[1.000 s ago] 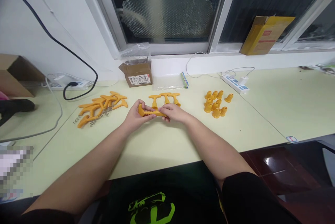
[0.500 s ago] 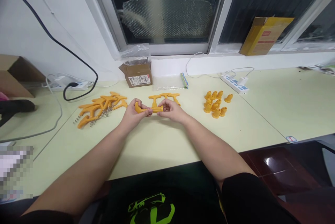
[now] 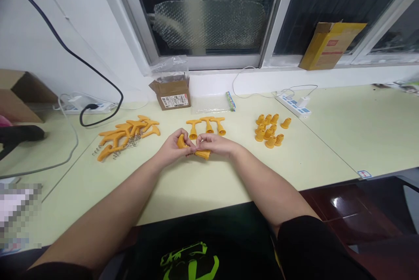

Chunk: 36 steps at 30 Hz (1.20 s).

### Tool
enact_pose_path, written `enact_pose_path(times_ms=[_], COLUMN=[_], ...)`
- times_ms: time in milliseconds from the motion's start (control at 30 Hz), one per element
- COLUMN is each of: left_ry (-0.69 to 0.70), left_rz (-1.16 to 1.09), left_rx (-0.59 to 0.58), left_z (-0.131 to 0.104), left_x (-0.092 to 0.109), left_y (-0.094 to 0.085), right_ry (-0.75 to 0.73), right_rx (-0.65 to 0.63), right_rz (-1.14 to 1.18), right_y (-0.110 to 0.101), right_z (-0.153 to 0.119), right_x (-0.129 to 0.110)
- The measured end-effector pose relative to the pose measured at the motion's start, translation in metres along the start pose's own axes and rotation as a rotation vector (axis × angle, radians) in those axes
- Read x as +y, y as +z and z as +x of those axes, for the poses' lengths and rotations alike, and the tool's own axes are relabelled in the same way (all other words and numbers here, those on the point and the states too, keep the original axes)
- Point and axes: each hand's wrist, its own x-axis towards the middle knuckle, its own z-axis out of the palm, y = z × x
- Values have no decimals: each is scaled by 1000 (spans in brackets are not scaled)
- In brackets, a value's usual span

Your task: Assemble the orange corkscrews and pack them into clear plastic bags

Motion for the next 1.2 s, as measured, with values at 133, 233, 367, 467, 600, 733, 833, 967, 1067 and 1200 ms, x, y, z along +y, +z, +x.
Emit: enact_pose_path(times_ms=[133,233,367,467,600,733,833,967,1067,1200], left_ry=[89,238,62,-231,-333,-288,-278,-307,-307,-254], left_rz=[74,235,893,1154,1221,1220,1206,1197,1183,1158], left_rx=[-16,298,663,706,682,674,657,612,605,612], left_z=[6,14,13,8,6,7,8,8,8,7], left_x=[-6,-13,-21,-22,-23,-26,-27,-23,-21,-19], left_y=[-8,-36,-86,-109,-115,-116,-117,-116,-113,-109], right_ry=[9,6,-129,-172,76,296,316,227,93,35], right_rx=[-98,1,363,748,996,951,931,917,921,1155], right_rz=[74,143,92,-209,-719,-931,-1009,-1041,-992,-1081], right_y=[-2,-9,-32,-57,-82,-87,-83,-80,-83,-100], right_z=[-5,-8,-11,-14,-21,-21,-15,-6,-8,-32], right_x=[-4,-12,-18,-14,-6,-1,4,11,9,-7])
